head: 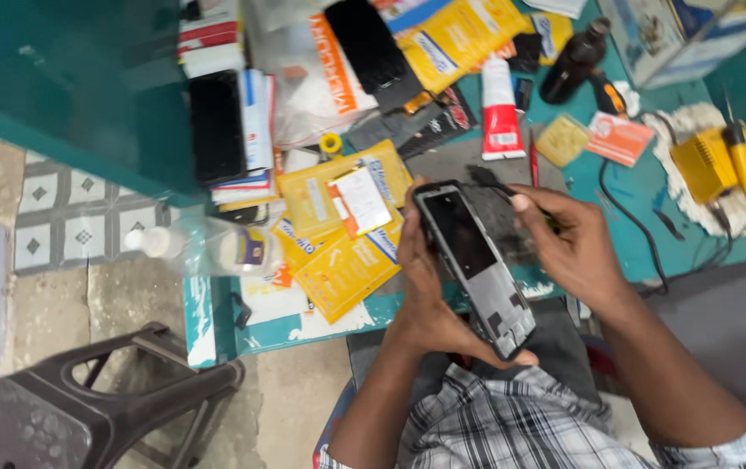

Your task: The person disassembles a smartphone at a workbench, lifting the back cover and working on the internal battery and board. They apply liquid from a dark bottle onto the phone, use tweezers on internal parts, and scrub the phone housing with a brush.

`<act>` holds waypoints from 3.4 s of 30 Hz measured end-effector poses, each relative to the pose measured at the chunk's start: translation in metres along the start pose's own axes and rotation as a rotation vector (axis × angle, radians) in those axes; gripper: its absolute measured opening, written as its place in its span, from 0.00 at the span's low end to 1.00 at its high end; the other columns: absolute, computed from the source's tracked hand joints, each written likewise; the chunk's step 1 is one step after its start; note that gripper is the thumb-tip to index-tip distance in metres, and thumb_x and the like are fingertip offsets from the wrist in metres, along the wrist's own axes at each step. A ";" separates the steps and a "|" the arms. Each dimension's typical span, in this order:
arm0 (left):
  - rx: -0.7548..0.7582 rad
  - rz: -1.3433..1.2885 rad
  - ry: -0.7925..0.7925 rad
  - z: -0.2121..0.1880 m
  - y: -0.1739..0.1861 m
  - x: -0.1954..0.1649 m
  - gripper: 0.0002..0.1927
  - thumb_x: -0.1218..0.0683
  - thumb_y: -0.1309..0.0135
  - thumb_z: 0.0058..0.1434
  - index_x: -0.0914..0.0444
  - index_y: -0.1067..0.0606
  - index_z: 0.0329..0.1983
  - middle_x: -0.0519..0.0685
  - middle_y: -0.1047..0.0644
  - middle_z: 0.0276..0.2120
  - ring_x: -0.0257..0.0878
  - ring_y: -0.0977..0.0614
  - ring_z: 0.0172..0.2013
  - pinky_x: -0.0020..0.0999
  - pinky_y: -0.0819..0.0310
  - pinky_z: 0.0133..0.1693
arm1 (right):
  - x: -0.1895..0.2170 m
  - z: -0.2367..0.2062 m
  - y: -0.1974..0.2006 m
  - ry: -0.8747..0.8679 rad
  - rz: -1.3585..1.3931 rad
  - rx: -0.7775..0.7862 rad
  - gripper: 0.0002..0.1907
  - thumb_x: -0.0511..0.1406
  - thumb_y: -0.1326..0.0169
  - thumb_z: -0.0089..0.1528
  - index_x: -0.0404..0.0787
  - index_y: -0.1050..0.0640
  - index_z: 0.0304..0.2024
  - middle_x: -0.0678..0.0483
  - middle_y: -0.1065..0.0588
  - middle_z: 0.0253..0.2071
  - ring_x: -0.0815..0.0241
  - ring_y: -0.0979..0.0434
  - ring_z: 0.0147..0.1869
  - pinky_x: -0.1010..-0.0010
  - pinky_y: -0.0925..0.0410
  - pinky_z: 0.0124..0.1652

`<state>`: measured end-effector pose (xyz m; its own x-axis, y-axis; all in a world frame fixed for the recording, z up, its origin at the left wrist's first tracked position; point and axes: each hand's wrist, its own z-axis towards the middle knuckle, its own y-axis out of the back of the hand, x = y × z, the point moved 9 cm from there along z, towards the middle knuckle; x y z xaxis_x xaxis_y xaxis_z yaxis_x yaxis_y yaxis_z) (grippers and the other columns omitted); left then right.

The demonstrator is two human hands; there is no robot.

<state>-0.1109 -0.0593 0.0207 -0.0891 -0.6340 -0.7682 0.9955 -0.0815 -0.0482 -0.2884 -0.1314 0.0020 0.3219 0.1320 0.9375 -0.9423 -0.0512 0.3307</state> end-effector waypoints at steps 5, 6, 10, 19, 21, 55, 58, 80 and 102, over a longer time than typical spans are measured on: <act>0.018 0.088 -0.058 0.006 -0.011 -0.007 0.85 0.36 0.21 0.26 0.45 0.64 0.83 0.63 0.63 0.79 0.56 0.52 0.77 0.49 0.49 0.75 | 0.005 -0.001 -0.002 -0.181 -0.195 0.068 0.17 0.40 0.46 0.69 0.37 0.18 0.54 0.52 0.25 0.27 0.69 0.38 0.28 0.71 0.42 0.25; 0.010 0.114 -0.071 0.007 -0.012 -0.008 0.84 0.36 0.21 0.26 0.43 0.62 0.82 0.63 0.62 0.78 0.56 0.51 0.76 0.48 0.47 0.74 | 0.001 -0.004 0.000 -0.245 -0.243 0.104 0.17 0.40 0.46 0.68 0.38 0.18 0.54 0.49 0.26 0.25 0.67 0.41 0.26 0.68 0.44 0.24; -0.053 0.283 -0.112 0.012 0.001 -0.012 0.79 0.35 0.20 0.25 0.40 0.56 0.77 0.62 0.60 0.77 0.54 0.46 0.75 0.48 0.43 0.72 | 0.009 -0.028 0.015 -0.094 -0.397 0.330 0.16 0.40 0.46 0.64 0.38 0.18 0.49 0.45 0.22 0.26 0.60 0.32 0.20 0.66 0.36 0.24; -0.352 0.258 -0.030 0.011 0.031 -0.001 0.58 0.31 0.34 0.48 0.56 0.56 0.69 0.61 0.56 0.77 0.56 0.45 0.76 0.52 0.47 0.74 | -0.020 -0.063 0.086 -0.516 -0.532 0.199 0.20 0.35 0.45 0.67 0.45 0.15 0.61 0.36 0.28 0.25 0.51 0.40 0.24 0.57 0.41 0.27; -0.555 0.077 0.261 -0.003 0.041 0.028 0.41 0.35 0.47 0.67 0.61 0.56 0.63 0.60 0.53 0.77 0.54 0.39 0.72 0.51 0.41 0.73 | 0.017 -0.043 0.064 -0.183 -0.332 0.135 0.16 0.34 0.46 0.67 0.41 0.18 0.56 0.47 0.25 0.28 0.63 0.35 0.27 0.68 0.38 0.27; -0.362 0.849 -0.244 -0.003 0.012 -0.029 0.60 0.22 0.33 0.34 0.58 0.46 0.60 0.57 0.50 0.65 0.67 0.52 0.74 0.73 0.57 0.73 | -0.038 -0.021 0.015 -0.123 0.386 0.176 0.26 0.38 0.48 0.68 0.35 0.32 0.67 0.47 0.28 0.63 0.63 0.26 0.62 0.67 0.26 0.53; -0.386 0.706 -0.236 -0.006 0.013 -0.017 0.59 0.31 0.28 0.32 0.47 0.48 0.64 0.61 0.53 0.77 0.61 0.52 0.77 0.61 0.60 0.74 | -0.024 -0.044 -0.032 -0.225 0.596 0.540 0.28 0.35 0.48 0.66 0.36 0.32 0.69 0.47 0.19 0.55 0.65 0.20 0.56 0.73 0.28 0.55; -0.674 -0.651 0.500 -0.006 0.017 0.067 0.41 0.66 0.42 0.64 0.63 0.46 0.78 0.54 0.28 0.61 0.43 0.25 0.60 0.41 0.30 0.63 | -0.033 -0.021 -0.040 -0.129 0.531 0.276 0.23 0.28 0.45 0.66 0.31 0.31 0.64 0.49 0.22 0.55 0.67 0.23 0.57 0.78 0.29 0.53; -0.502 -0.991 0.489 -0.013 -0.010 0.074 0.45 0.24 0.67 0.70 0.55 0.47 0.80 0.62 0.34 0.68 0.57 0.28 0.64 0.57 0.29 0.59 | 0.094 -0.053 -0.049 0.632 -0.579 0.399 0.28 0.43 0.35 0.54 0.37 0.21 0.54 0.49 0.23 0.51 0.49 0.23 0.52 0.59 0.28 0.44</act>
<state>-0.1275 -0.0955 -0.0444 -0.9056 -0.0998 -0.4122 0.4135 0.0090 -0.9105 -0.2172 -0.0644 0.0683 0.5107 0.7488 0.4225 -0.5131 -0.1290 0.8486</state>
